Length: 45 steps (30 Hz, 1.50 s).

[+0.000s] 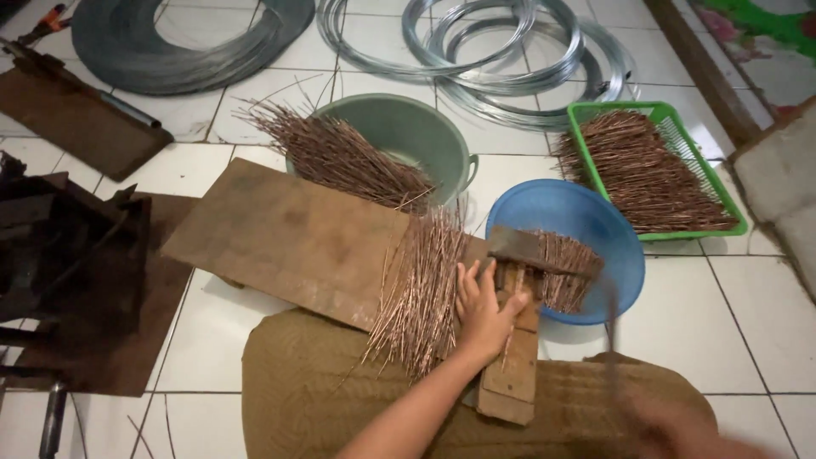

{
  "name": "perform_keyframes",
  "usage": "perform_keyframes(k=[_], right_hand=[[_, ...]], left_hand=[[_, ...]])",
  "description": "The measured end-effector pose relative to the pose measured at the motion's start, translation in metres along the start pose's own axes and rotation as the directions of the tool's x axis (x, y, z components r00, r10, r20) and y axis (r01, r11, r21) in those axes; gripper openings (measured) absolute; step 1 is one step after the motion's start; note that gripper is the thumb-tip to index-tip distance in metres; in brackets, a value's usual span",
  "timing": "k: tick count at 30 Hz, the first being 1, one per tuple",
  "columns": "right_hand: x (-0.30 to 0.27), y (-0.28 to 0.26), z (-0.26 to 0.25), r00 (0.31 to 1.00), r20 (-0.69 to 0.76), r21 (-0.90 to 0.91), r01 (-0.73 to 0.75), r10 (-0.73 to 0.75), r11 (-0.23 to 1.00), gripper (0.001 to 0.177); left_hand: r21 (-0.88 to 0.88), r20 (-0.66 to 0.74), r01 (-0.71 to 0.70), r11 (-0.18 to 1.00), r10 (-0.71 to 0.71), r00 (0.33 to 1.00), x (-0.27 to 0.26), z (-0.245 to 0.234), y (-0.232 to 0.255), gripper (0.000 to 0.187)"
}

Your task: Trimming bundles of thin metal rods to a uniform length using a manual lever-operated cutter and an alignment jig.

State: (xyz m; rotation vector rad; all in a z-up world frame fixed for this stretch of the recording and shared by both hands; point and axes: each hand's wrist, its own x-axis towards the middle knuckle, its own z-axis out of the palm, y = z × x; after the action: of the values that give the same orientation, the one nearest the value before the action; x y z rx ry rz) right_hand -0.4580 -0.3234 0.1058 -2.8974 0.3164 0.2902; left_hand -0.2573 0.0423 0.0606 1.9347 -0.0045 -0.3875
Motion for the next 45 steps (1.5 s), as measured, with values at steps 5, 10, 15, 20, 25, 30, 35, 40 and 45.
perform_keyframes(k=[5, 10, 15, 20, 25, 30, 35, 40, 45], right_hand=[[0.111, -0.174, -0.094, 0.542, -0.69, -0.203, 0.491, -0.479, 0.847, 0.022], [0.271, -0.203, -0.111, 0.445, -0.715, -0.328, 0.467, -0.538, 0.822, 0.043], [0.432, -0.148, -0.002, 0.63, -0.631, -0.475, 0.148, -0.453, 0.868, 0.047], [0.444, -0.126, 0.118, 0.984, -0.147, -0.257, 0.057, -0.097, 0.965, 0.062], [0.379, -0.109, 0.133, 0.894, -0.304, -0.023, 0.338, -0.329, 0.941, 0.061], [0.184, -0.183, 0.059, 0.927, -0.373, 0.437, 0.206, -0.032, 0.876, 0.034], [0.082, -0.223, 0.092, 0.975, -0.211, 0.282, 0.133, -0.074, 0.95, 0.032], [0.077, -0.236, 0.11, 0.959, -0.242, 0.292, 0.219, -0.15, 0.931, 0.038], [0.08, -0.243, 0.102, 0.983, -0.179, 0.504, 0.121, -0.033, 0.855, 0.024]], left_hand=[[0.015, 0.031, -0.013, 1.0, 0.013, 0.999, -0.002, -0.004, 0.005, 0.086], [0.004, 0.073, 0.043, 0.999, -0.043, 0.996, -0.007, -0.014, 0.013, 0.091], [-0.042, 0.082, 0.017, 0.999, -0.013, 0.997, -0.008, -0.021, 0.019, 0.09], [-0.101, 0.08, 0.015, 0.995, -0.007, 0.997, -0.005, -0.019, 0.014, 0.092], [-0.072, -0.027, -0.131, 0.989, 0.129, 0.991, 0.001, 0.005, -0.015, 0.078], [-0.075, -0.034, -0.171, 0.982, 0.169, 0.985, 0.002, 0.002, -0.01, 0.036], [-0.05, 0.051, -0.11, 0.993, 0.112, 0.992, -0.001, -0.002, -0.003, 0.031], [-0.035, -0.091, -0.227, 0.973, 0.223, 0.971, 0.009, 0.011, -0.021, 0.019], [0.037, -0.175, -0.304, 0.952, 0.305, 0.936, 0.01, 0.012, -0.021, 0.015]])
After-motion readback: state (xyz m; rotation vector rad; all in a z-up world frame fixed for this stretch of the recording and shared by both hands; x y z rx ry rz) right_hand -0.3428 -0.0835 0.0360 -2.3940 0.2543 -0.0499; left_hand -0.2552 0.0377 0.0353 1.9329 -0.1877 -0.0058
